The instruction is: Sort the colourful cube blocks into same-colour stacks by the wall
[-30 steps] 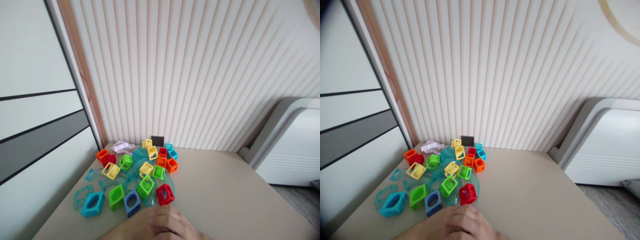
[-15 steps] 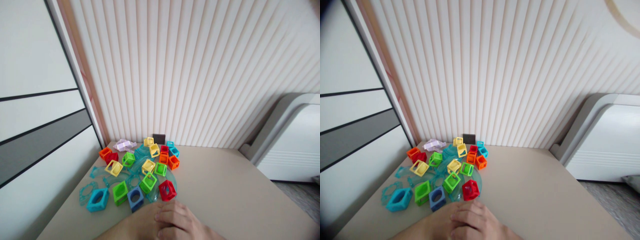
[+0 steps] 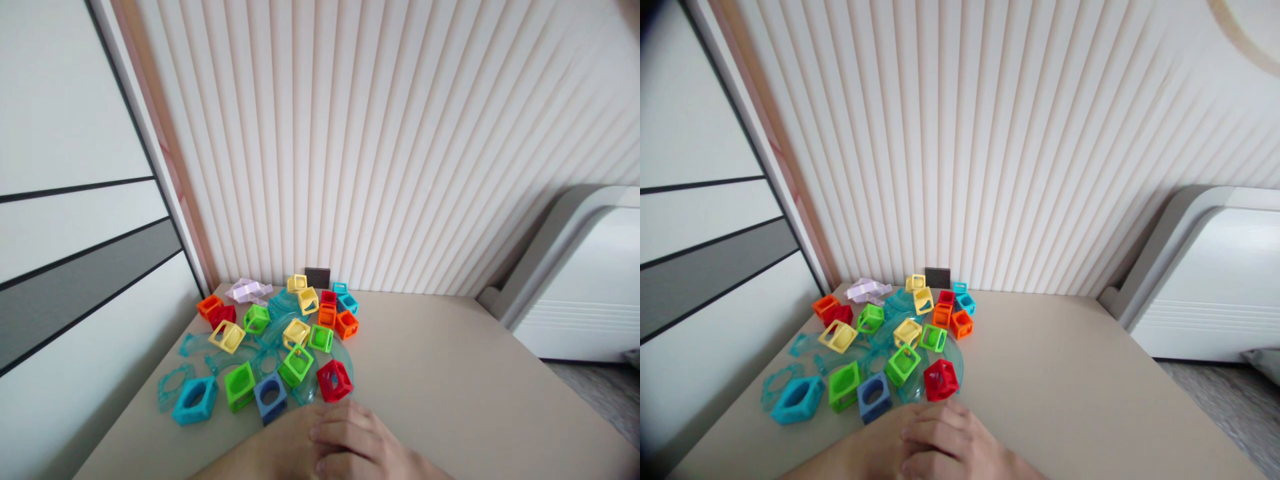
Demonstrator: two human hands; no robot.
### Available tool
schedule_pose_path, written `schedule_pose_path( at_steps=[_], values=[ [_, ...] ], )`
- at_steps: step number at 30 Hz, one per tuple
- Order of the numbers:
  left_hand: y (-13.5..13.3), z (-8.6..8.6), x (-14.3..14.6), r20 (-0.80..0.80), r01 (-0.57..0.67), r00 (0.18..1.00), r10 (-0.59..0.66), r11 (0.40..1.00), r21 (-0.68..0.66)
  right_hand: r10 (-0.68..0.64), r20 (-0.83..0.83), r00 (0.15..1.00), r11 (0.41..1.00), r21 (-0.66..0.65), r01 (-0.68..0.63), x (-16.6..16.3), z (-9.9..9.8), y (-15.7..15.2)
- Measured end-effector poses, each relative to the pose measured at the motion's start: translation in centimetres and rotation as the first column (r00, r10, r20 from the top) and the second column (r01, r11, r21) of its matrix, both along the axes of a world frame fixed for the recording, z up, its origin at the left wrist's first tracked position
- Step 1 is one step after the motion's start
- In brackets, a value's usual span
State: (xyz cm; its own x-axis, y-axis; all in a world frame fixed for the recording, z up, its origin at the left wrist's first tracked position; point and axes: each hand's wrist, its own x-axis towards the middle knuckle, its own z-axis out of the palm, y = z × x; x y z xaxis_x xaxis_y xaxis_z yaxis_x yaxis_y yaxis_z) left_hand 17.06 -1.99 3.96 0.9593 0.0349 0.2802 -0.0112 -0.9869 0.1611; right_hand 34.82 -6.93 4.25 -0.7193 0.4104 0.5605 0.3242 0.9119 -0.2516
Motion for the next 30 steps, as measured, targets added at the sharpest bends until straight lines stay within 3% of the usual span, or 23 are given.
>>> schedule_pose_path(
  at_steps=[5, 8, 13, 17, 25, 30],
  values=[
    [-0.1, 0.9, 0.1, 0.039, 0.048, 0.998, -0.052, 0.995, 0.086, 0.010, -0.019, 1.000, 1.000, 0.008, -0.010, 0.1, 1.2, -0.2],
    [-0.1, -0.1, 0.0, 0.111, 0.044, 0.992, -0.059, 0.990, 0.131, -0.006, -0.165, 0.986, 1.000, 0.010, 0.008, 0.6, 1.2, 0.0],
    [-0.3, -1.9, -0.8, 0.219, 0.030, 0.973, -0.076, 0.978, 0.208, -0.296, -0.333, 0.895, 0.953, -0.162, 0.255, 2.2, -0.4, 1.1],
    [-0.4, -1.6, -1.1, 0.205, 0.030, 0.976, -0.075, 0.976, 0.215, -0.380, -0.258, 0.888, 0.912, -0.263, 0.314, 3.3, -1.6, 2.5],
    [-0.2, -1.2, -0.9, 0.210, 0.040, 0.973, -0.090, 0.972, 0.231, -0.386, -0.205, 0.900, 0.887, -0.351, 0.300, 3.3, -1.7, 3.7],
    [-0.1, -1.3, -0.9, 0.143, 0.062, 0.984, -0.102, 0.963, 0.262, -0.353, -0.085, 0.932, 0.879, -0.371, 0.300, 3.4, -2.1, 4.1]
  ],
)
